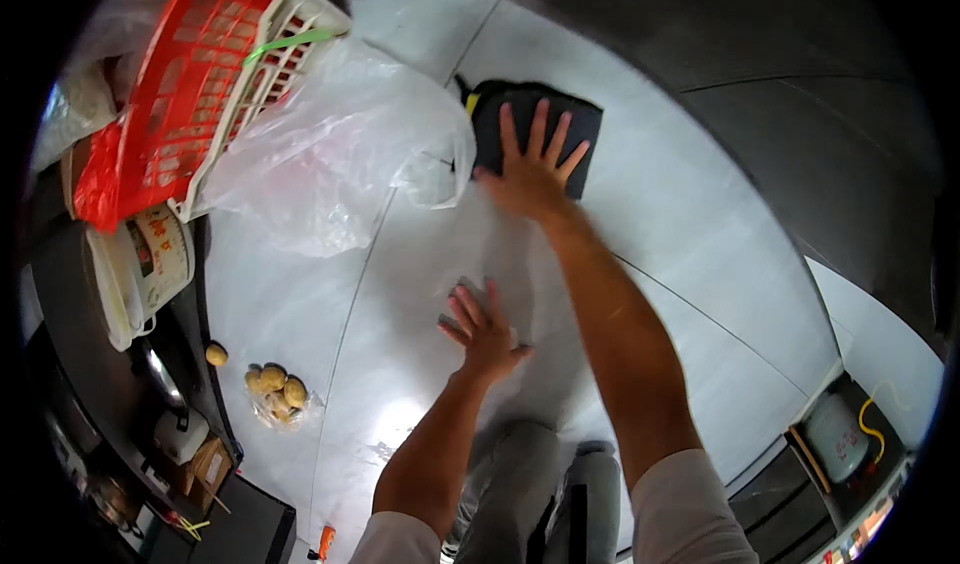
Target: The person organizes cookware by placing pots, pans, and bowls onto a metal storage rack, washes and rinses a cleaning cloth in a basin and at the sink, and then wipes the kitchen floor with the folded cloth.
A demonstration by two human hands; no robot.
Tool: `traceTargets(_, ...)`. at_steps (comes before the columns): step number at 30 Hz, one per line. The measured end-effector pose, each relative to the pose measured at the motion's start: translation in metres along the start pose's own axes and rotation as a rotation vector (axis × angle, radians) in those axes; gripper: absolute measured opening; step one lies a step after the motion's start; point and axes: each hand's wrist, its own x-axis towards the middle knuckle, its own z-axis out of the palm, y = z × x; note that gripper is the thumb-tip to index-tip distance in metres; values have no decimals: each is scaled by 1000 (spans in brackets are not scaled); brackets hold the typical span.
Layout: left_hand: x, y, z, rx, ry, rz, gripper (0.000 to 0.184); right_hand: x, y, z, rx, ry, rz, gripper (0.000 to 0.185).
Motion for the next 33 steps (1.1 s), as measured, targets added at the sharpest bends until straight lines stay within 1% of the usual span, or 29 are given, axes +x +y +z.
traceTargets(2, -3, 5, -8, -26, -35, -4, 144, 27, 1, -5, -45, 21, -20, 100)
traceTargets(5, -7, 4, -11, -21, -23, 41, 141, 56, -8, -11, -98, 45, -16, 94)
traceTargets(7, -8, 7, -19, 26, -64, 5, 139, 64, -6, 0, -159, 112, -37, 93)
traceTargets(8, -8, 9, -20, 38, -68, -5, 139, 59, -7, 0, -168, 148, -48, 88)
traceTargets(11, -9, 13, -21, 40, -55, -8, 139, 35, 6, 2, -203, 184, -241, 83)
traceTargets(12, -11, 12, -20, 41, -51, -8, 138, 20, 15, 4, -217, 253, -335, 78)
traceTargets(15, -17, 15, -27, 36, -41, -22, 134, -10, 67, -20, -288, 149, -557, 75)
traceTargets(17, -20, 16, -28, 17, -40, -18, 133, -22, 123, -29, -321, 245, -559, 74)
traceTargets(19, -20, 16, -32, 3, -40, -3, 132, -43, 182, -38, -295, 338, -449, 78)
traceTargets(21, -23, 15, -33, -14, -45, -7, 132, -76, 225, -51, -200, 400, -431, 83)
traceTargets(23, -20, 9, -28, -5, -36, -1, 134, -107, 271, -49, -3, 359, -382, 89)
traceTargets(26, -20, 12, -26, 15, -49, 10, 137, -168, 270, -47, -241, 357, -206, 88)
traceTargets(29, -19, 15, -30, 48, -29, 9, 139, -181, 265, -17, -218, 496, -181, 89)
traceTargets(30, -24, 15, -28, 56, -26, 5, 140, -180, 259, -7, -254, 573, -180, 85)
traceTargets(32, -27, 17, -30, 85, -29, -31, 142, -176, 253, 26, -178, 730, -202, 75)
traceTargets(33, -27, 22, -29, 98, -28, -38, 143, -182, 236, 35, -182, 774, -191, 72)
